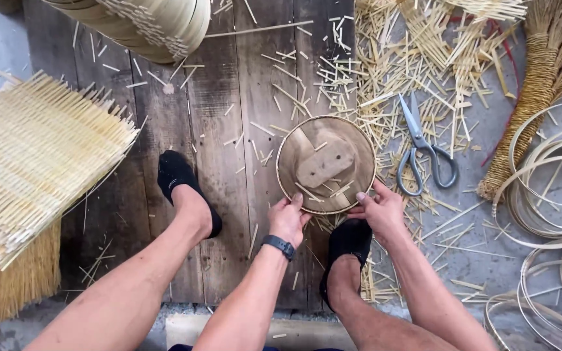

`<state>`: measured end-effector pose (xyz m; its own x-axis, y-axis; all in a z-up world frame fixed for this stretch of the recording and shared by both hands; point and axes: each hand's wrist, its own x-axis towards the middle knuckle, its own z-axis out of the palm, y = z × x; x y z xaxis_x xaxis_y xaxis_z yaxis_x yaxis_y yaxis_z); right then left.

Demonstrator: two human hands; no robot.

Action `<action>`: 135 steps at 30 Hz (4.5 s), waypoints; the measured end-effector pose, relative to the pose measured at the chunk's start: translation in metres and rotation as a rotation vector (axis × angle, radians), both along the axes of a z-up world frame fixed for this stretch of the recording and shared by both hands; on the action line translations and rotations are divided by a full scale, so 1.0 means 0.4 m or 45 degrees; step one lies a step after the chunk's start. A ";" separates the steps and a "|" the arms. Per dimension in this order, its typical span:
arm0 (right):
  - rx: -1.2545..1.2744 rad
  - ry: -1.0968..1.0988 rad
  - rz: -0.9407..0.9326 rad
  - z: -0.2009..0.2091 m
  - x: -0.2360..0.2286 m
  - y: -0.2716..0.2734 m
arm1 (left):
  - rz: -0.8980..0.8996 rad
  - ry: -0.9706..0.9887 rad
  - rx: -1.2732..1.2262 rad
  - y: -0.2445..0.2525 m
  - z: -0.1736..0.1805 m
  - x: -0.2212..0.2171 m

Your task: Weaving bamboo strips and using scissors to trim and assemble bamboo baskets.

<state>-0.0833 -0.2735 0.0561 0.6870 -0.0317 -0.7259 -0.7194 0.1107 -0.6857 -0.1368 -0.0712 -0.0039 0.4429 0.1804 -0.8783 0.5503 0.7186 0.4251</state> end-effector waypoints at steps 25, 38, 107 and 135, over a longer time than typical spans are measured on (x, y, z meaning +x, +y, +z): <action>0.102 -0.206 -0.160 0.150 0.081 0.147 | -1.126 -0.889 1.326 0.073 0.476 0.269; 0.662 -0.380 -0.355 0.152 0.092 -0.133 | -0.676 -0.360 1.185 0.262 0.218 0.234; 1.006 -0.317 -0.318 0.185 0.176 -0.018 | -0.624 -0.524 0.661 0.117 0.135 0.292; -0.063 -0.214 0.032 -0.052 0.041 0.011 | -2.080 0.296 2.575 0.985 0.698 0.276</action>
<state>-0.0668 -0.2693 0.0351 0.7996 -0.0459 -0.5988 -0.5963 0.0575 -0.8007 -0.0264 0.3228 0.2753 0.9471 0.1994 -0.2516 0.0961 -0.9239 -0.3705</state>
